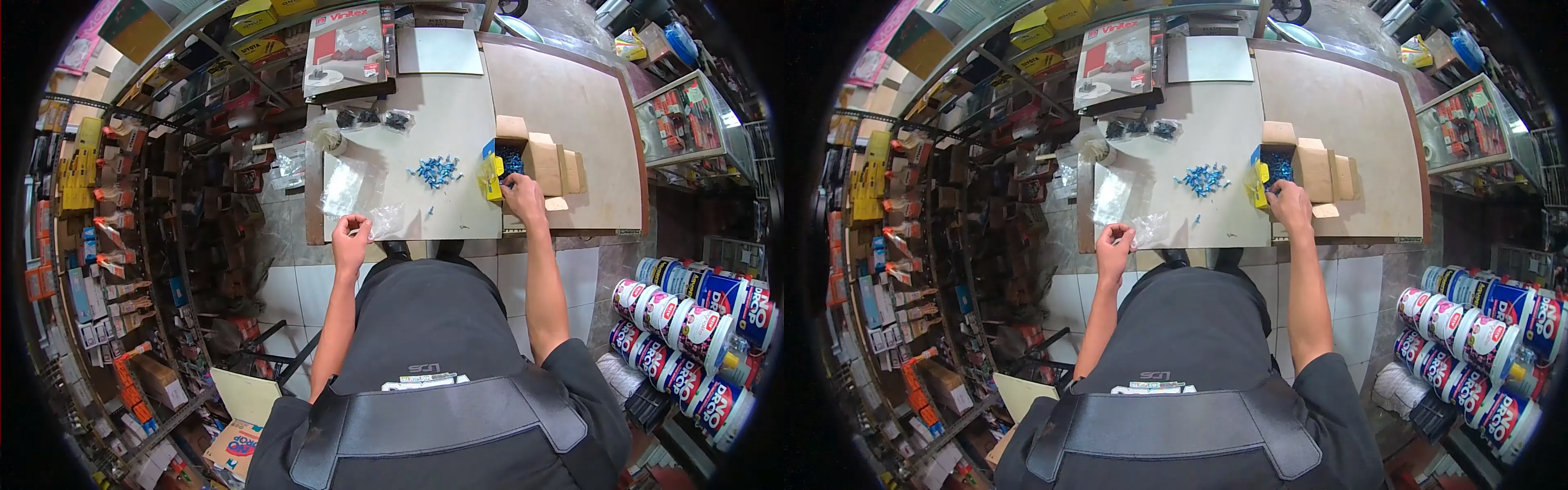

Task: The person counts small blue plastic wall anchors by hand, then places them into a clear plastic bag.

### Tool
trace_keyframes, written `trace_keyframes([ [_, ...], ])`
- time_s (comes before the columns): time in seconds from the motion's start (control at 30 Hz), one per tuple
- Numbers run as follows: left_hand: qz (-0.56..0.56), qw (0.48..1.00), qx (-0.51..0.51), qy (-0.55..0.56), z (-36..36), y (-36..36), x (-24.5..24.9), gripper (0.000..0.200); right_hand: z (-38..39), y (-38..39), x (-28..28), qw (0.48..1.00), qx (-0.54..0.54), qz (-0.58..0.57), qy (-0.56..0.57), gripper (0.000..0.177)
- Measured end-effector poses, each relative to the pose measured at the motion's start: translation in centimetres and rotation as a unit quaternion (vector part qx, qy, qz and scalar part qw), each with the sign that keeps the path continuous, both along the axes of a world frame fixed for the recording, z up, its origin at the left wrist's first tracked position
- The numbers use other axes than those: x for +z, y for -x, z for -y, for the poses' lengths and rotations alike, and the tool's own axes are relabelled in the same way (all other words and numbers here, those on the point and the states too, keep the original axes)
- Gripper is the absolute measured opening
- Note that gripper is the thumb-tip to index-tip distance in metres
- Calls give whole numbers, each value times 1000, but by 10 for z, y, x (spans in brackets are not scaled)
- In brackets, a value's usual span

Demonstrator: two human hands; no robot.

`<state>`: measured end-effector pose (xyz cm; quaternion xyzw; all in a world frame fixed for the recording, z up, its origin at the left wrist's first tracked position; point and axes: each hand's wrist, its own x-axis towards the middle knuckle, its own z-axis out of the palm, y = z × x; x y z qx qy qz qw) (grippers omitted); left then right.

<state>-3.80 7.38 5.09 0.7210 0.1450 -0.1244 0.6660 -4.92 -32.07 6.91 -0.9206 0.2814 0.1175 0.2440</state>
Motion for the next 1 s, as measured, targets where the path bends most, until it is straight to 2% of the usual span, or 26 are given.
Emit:
trace_keyframes([
  [0.33,-3,1000,-5,4,0,-3,0,12,1,1,-13,997,-33,57,-29,24],
  [0.5,-6,1000,-2,-6,2,-3,1,12,11,0,-11,995,14,43,-89,26],
  [0.63,-6,1000,-2,-5,1,-4,-2,12,12,-4,-22,994,66,65,-53,23],
  [0.7,-5,1000,0,-5,2,-5,-1,12,5,-2,-22,998,28,58,-11,21],
  [0.83,-13,1000,-4,-2,1,-7,1,12,6,1,-30,996,-18,87,-31,21],
  [0.93,-10,1000,-4,-2,2,-7,2,12,11,4,-32,986,-60,139,-75,21],
  [1.0,-10,1000,0,-3,2,-7,4,12,10,8,-32,947,-129,252,-154,22],
])
